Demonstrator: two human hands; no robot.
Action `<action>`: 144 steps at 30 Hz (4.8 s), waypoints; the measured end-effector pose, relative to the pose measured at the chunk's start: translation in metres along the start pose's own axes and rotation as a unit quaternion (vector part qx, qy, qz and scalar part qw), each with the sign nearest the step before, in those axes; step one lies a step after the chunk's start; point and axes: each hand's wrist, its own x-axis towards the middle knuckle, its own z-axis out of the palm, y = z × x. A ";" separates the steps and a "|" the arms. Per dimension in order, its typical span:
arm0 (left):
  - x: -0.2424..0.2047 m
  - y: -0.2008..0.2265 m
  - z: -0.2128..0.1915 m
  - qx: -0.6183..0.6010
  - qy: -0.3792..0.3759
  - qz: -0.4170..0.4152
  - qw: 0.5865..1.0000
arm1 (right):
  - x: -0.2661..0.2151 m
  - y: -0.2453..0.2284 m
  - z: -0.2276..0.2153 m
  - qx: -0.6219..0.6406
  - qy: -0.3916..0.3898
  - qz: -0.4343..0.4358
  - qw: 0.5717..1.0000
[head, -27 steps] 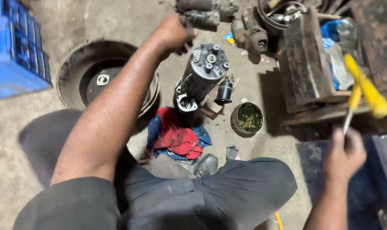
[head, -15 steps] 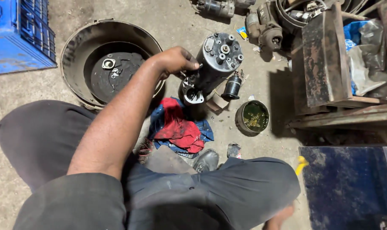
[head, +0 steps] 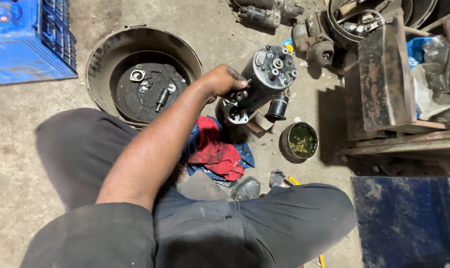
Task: The person sits on the workshop floor disassembling and cleaning a starter motor. They use pliers to loosen a component, wipe parts with a red rag, dip a part into a bowl of liquid, and reattach components to the motor body.
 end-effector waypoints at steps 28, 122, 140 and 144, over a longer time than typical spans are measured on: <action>0.006 0.020 -0.022 0.026 -0.320 -0.089 0.943 | 0.284 -0.504 0.135 -0.113 -0.408 -0.118 0.898; -0.005 0.028 -0.037 0.099 -0.253 -0.106 0.956 | 0.193 -0.455 0.311 0.156 -0.436 0.015 0.886; -0.012 -0.007 -0.013 0.226 -0.077 0.091 0.967 | 0.242 -0.548 0.290 0.549 -0.218 0.153 0.792; -0.026 0.004 -0.008 0.241 -0.021 0.087 0.966 | 0.242 -0.549 0.290 0.498 -0.189 0.108 0.840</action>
